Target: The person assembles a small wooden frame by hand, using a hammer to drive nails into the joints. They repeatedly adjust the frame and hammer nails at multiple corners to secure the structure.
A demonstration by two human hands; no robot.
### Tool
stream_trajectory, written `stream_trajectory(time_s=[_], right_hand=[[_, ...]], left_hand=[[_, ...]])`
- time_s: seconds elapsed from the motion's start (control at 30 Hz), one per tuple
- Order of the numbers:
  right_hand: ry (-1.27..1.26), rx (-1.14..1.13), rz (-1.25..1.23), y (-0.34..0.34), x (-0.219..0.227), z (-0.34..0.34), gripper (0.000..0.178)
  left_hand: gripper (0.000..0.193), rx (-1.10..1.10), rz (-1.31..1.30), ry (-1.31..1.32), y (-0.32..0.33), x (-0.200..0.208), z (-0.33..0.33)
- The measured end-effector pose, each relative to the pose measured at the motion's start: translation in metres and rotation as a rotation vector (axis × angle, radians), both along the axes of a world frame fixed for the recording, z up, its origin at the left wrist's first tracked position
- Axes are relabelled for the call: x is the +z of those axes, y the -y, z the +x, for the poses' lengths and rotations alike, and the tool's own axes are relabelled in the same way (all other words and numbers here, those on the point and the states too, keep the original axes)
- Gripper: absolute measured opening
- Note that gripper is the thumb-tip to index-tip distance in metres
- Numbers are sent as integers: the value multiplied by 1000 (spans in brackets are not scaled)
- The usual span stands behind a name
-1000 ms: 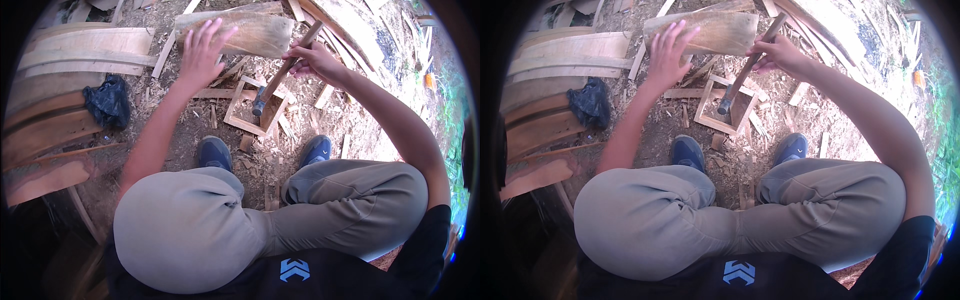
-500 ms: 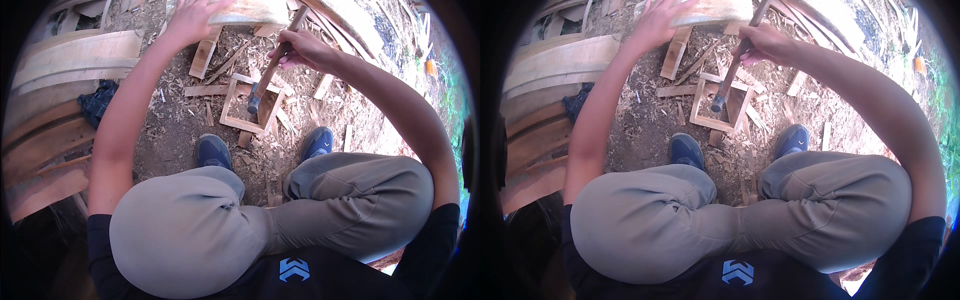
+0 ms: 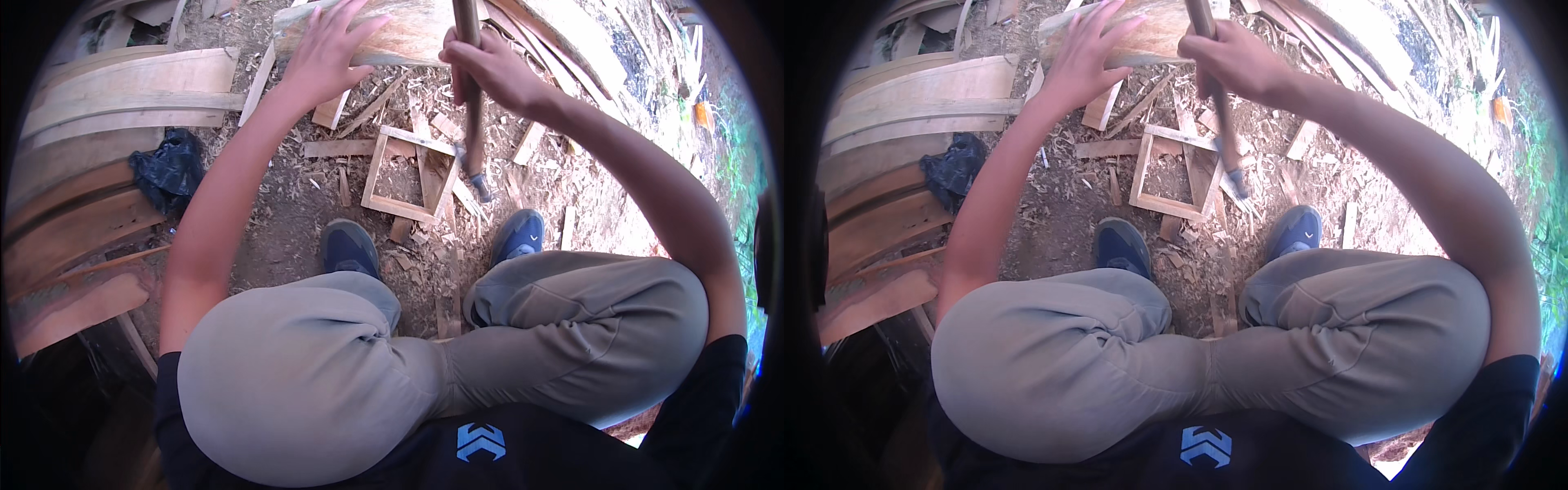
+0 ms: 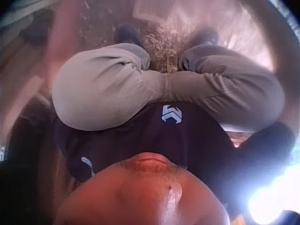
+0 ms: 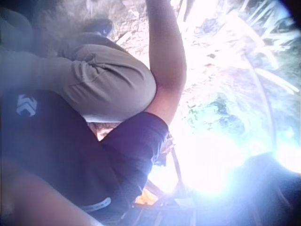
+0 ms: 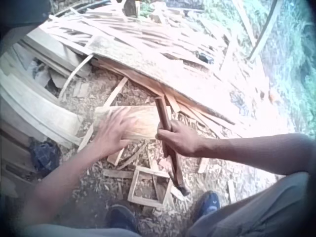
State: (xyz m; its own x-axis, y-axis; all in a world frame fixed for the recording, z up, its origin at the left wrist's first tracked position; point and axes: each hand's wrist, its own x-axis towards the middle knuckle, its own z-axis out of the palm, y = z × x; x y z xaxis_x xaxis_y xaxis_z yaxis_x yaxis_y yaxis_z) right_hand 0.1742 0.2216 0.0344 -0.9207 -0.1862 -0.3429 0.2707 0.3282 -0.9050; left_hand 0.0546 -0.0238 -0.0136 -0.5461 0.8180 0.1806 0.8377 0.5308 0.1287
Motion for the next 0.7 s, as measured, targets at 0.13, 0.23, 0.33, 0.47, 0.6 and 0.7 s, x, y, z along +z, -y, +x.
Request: stream_trajectory(time_s=[0.13,0.23,0.33,0.47,0.6,0.7], right_hand=[[-65,280,440,-3,-11,3,24],[-244,645,612,-18,-50,23,19],[-50,798,804,-4,-43,35,10],[50,626,822,9,-68,53,29],[182,589,855,26,-84,54,35],[155,584,884,30,-99,54,33]], left_hand=[[80,-3,95,-63,9,-15,11],[81,-27,136,-49,6,-13,12],[82,-15,82,-11,9,-9,15],[76,3,41,-48,10,-15,16],[69,-4,60,-154,10,-28,7],[67,-17,43,-207,6,-29,3]])
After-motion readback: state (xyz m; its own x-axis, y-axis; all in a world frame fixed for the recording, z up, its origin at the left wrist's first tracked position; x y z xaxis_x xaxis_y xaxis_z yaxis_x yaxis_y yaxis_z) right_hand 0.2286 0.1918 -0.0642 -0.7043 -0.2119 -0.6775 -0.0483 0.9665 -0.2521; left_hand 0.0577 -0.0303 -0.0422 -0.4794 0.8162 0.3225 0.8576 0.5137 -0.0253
